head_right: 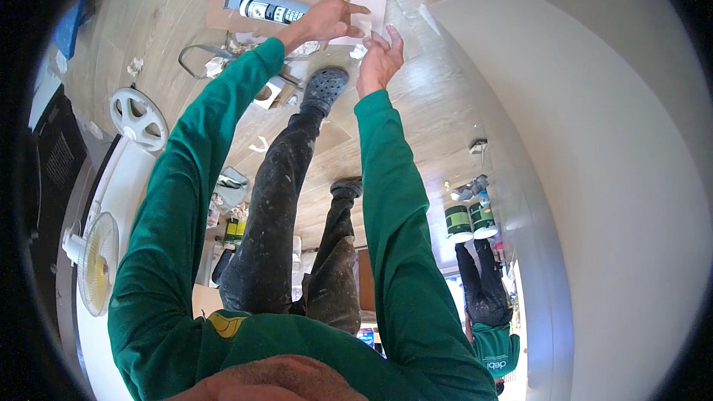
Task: The person applies caulk from a tube using a caulking gun onto the upper wall joints, smooths out the line with a finger, prepares painter's tape from a roll, and subsequently wipes down the joints using a clean cloth.
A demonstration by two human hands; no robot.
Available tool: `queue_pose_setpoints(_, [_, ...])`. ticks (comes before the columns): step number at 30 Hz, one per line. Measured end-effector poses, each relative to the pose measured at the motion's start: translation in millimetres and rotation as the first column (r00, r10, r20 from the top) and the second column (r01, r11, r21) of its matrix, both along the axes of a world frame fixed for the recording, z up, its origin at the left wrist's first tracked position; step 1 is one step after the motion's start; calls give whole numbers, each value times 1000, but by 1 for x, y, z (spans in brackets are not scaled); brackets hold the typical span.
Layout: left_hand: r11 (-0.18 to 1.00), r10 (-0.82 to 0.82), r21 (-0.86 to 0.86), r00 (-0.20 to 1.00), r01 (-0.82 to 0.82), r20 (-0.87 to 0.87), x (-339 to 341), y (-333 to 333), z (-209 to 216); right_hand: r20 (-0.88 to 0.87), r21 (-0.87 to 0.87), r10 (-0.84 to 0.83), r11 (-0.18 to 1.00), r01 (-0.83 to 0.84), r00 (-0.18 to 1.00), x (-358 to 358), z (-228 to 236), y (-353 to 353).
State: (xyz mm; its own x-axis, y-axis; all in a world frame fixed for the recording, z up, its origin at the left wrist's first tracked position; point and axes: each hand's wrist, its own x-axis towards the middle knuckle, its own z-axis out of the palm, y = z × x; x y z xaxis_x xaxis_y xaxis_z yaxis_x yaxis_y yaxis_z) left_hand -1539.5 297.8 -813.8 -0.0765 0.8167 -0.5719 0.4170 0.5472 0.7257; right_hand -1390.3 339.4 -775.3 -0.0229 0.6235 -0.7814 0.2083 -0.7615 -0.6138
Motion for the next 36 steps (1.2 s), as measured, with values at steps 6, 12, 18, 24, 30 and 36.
queue_pose_setpoints(6, [975,57,196,974,-101,217,-1,-10,-35,-122,-139,-214,971,197,969,9,-12,2])
queue_pose_setpoints(12, [990,54,103,932,-97,360,-3,-12,-32,-53,-159,-232,962,221,971,7,-20,6])
queue_pose_setpoints(18, [914,-182,355,980,198,-78,-2,-11,-22,15,-28,-2,1000,2,1000,6,-20,4])
queue_pose_setpoints(24, [866,-315,223,835,447,-452,27,4,-37,153,192,66,977,-95,986,36,-6,-10])
queue_pose_setpoints(30, [971,-204,2,835,239,-511,29,15,-93,-105,-102,-19,995,8,994,81,55,-33])
queue_pose_setpoints(36, [986,146,143,886,-91,-441,25,-25,-18,-397,-316,-226,944,99,889,93,134,-32])
